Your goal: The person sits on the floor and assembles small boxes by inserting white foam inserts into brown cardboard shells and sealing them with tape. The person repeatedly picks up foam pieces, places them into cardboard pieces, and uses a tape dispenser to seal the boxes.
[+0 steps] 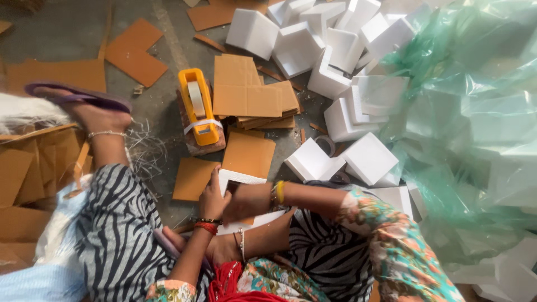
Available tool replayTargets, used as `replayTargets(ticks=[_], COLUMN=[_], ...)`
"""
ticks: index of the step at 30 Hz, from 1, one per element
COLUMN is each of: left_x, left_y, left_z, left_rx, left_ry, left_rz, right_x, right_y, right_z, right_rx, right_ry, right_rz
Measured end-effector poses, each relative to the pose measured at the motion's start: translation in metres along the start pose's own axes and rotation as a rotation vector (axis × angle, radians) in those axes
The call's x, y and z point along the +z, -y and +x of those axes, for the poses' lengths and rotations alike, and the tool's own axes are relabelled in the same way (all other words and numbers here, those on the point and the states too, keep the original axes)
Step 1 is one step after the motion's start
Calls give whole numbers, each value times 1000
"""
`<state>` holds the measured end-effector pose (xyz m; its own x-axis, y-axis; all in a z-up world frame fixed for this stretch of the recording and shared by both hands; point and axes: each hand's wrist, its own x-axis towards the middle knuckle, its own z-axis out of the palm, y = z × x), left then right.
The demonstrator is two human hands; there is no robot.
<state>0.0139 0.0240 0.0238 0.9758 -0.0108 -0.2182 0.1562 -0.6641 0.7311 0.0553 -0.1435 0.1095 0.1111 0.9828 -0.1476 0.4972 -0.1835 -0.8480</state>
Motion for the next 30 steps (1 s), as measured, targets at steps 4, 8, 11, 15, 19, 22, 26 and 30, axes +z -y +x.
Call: replayTargets(ticks=[4,8,11,15,19,22,26,30], left_x=[-3,0,-3,-12,-29,-39,-39,-51], left_y=[15,27,32,39,37,40,49,36], left_z=[-29,-52,-49,-40,-31,-19,-14,15], left_rx=[330,152,225,187,-4,-10,238,235], left_ry=[-261,-163,-270,-385,-337,-318,-391,-399], left_rz=[-116,-209,-240,-188,-182,-174,-24,117], right_x=[-47,-66,-59,-30,-18,-20,-5,-35], right_y=[-33,-90,-94,-52,-35,-57,-81,-91], right_z=[-40,-60,-53,-36,-11,6,4,4], right_rx=[479,730,987,537,349,433,405,348], right_ry=[-658,-862,-773,-517,-566,-561,-578,-567], right_rz=[-149,-385,205,-99,-114,-94,-179,-226])
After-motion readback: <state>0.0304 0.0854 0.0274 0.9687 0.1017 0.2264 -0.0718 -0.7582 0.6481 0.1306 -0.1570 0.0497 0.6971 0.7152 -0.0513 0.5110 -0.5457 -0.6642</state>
